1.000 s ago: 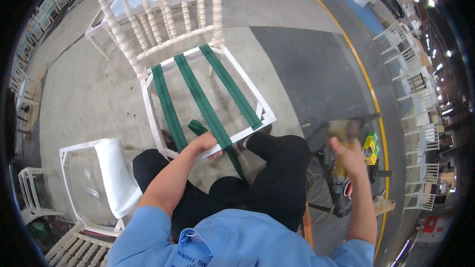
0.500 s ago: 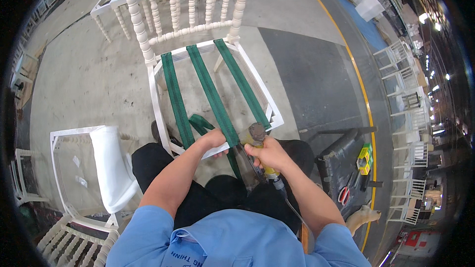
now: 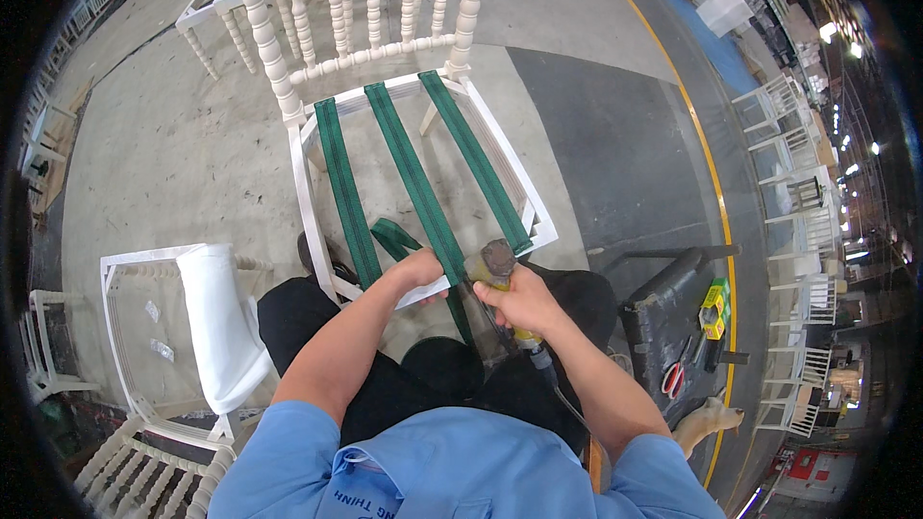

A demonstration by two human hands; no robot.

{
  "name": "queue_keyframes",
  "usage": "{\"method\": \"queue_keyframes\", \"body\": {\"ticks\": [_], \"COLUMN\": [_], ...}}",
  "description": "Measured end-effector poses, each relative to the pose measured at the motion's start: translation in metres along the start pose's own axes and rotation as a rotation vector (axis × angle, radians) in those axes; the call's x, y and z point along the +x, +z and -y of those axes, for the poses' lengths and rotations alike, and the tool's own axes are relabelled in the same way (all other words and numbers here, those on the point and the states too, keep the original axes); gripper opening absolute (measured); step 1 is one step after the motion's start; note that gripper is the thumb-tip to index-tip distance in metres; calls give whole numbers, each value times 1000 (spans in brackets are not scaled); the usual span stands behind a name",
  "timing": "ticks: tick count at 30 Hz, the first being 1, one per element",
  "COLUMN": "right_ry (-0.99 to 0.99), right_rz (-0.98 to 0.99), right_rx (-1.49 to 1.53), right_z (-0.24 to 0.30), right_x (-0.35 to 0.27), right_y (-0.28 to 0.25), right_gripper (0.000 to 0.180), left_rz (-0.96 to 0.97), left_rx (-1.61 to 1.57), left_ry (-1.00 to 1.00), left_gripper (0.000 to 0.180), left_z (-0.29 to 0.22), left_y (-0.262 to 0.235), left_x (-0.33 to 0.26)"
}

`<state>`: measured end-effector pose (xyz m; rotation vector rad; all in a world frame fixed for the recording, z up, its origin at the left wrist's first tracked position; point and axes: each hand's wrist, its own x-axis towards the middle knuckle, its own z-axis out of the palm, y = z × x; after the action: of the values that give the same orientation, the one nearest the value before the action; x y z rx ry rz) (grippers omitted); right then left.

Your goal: The person attaches green webbing strips to the seat frame of a white wooden chair. They position each strip, staple it with a handheld stapler, and trim excess with scissors, repeating the process for multiple strips.

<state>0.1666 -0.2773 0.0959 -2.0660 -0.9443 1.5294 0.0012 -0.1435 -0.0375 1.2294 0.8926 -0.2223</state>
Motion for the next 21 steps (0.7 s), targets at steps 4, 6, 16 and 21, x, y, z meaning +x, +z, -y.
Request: {"method": "queue_keyframes", "body": {"ticks": [4, 6, 16, 21], "right_ry": [68, 7, 22, 29], "right_rz": [-27, -19, -33, -8], "right_rx": [-37, -15, 21, -30], "right_z": [2, 1, 2, 6], "right_x": [-1, -3, -10, -12], "right_y": [1, 5, 23, 26], "right_gripper": [37, 36, 36, 28], "left_rz": [3, 9, -19, 10], "left_rx": [5, -27, -12, -10], "left_ry": [-3, -37, -21, -25], "left_gripper": [39, 39, 31, 29], "left_z": [-1, 0, 2, 1], "left_y": [0, 0, -1, -2], "left_x": [0, 1, 3, 1]}}
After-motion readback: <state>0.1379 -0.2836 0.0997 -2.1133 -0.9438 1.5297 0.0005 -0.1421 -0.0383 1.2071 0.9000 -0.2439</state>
